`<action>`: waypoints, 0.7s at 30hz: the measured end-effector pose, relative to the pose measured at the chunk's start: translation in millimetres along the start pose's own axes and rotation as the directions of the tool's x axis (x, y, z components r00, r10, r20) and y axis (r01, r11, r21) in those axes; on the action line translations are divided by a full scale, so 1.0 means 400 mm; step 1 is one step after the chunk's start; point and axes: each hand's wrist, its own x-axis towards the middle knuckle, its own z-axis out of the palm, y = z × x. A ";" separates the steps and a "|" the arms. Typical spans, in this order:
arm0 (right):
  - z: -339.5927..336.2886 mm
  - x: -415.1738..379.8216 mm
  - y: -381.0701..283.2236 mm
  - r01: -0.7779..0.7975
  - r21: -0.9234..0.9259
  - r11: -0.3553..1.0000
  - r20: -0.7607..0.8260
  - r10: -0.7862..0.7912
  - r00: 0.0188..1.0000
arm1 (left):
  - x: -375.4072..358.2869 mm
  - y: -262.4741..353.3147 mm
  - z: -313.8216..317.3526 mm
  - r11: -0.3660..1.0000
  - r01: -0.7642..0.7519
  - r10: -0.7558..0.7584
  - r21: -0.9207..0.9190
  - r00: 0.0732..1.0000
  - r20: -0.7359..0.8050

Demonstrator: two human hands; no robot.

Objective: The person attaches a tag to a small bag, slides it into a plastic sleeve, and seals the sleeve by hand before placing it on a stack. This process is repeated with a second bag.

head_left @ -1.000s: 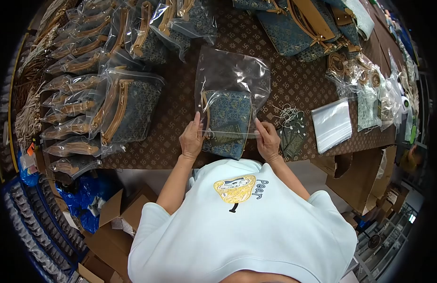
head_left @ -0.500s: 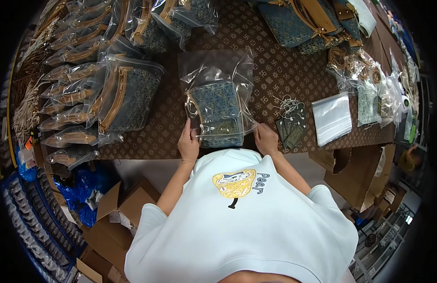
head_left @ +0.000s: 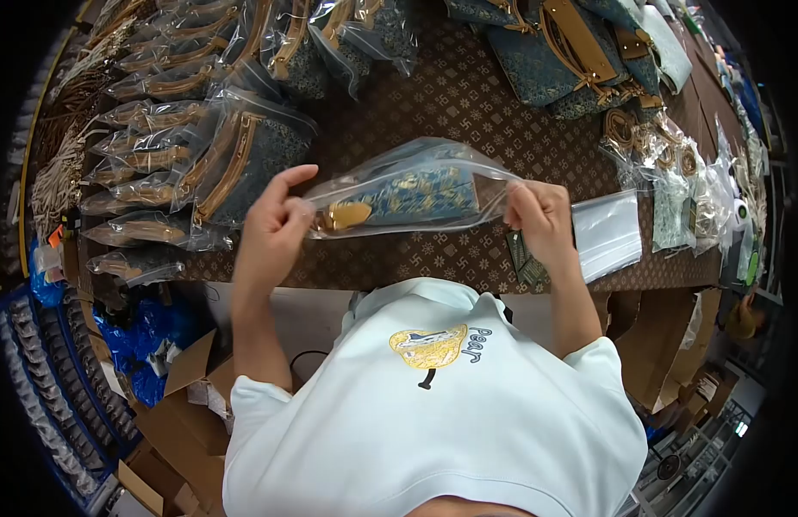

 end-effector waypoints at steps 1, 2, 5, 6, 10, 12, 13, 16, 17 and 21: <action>-0.023 0.004 -0.037 0.045 -0.009 0.999 0.017 -0.045 0.999 | -0.021 0.047 -0.018 1.000 -0.008 0.008 0.001 1.000 -0.009; -0.042 0.008 -0.058 0.090 -0.020 0.996 0.030 -0.090 0.996 | -0.040 0.081 -0.031 0.994 -0.031 0.034 0.101 0.999 -0.025; -0.045 0.019 -0.044 0.142 -0.062 0.988 0.024 -0.141 0.990 | -0.022 0.065 -0.021 0.984 -0.095 0.107 0.153 0.992 -0.071; -0.044 0.020 -0.033 0.135 -0.125 0.983 0.018 -0.134 0.991 | -0.005 0.052 -0.022 0.974 -0.056 0.069 0.220 0.996 -0.051; -0.079 0.020 -0.089 0.051 -0.577 0.815 0.137 0.036 0.990 | 0.009 0.028 0.005 0.948 -0.054 0.054 0.314 0.998 0.011; -0.097 0.007 -0.143 0.279 -0.571 0.772 0.092 -0.278 0.956 | 0.010 0.034 0.006 0.944 -0.039 0.037 0.329 0.999 0.014; -0.096 0.005 -0.167 0.279 -0.572 0.771 0.093 -0.277 0.956 | 0.007 0.035 0.007 0.938 -0.022 0.017 0.347 1.000 0.018; -0.052 0.008 -0.191 0.688 -0.505 0.520 0.508 -0.465 0.725 | 0.005 0.034 0.011 0.927 -0.072 0.069 0.367 0.997 0.021; -0.034 0.017 -0.166 0.688 -0.482 0.542 0.569 -0.404 0.716 | 0.003 0.043 0.011 0.926 -0.077 0.073 0.369 0.997 0.025; -0.049 0.059 -0.115 0.630 -0.626 0.459 0.600 -0.232 0.766 | -0.019 0.092 0.002 0.676 -0.273 0.311 0.685 0.948 0.070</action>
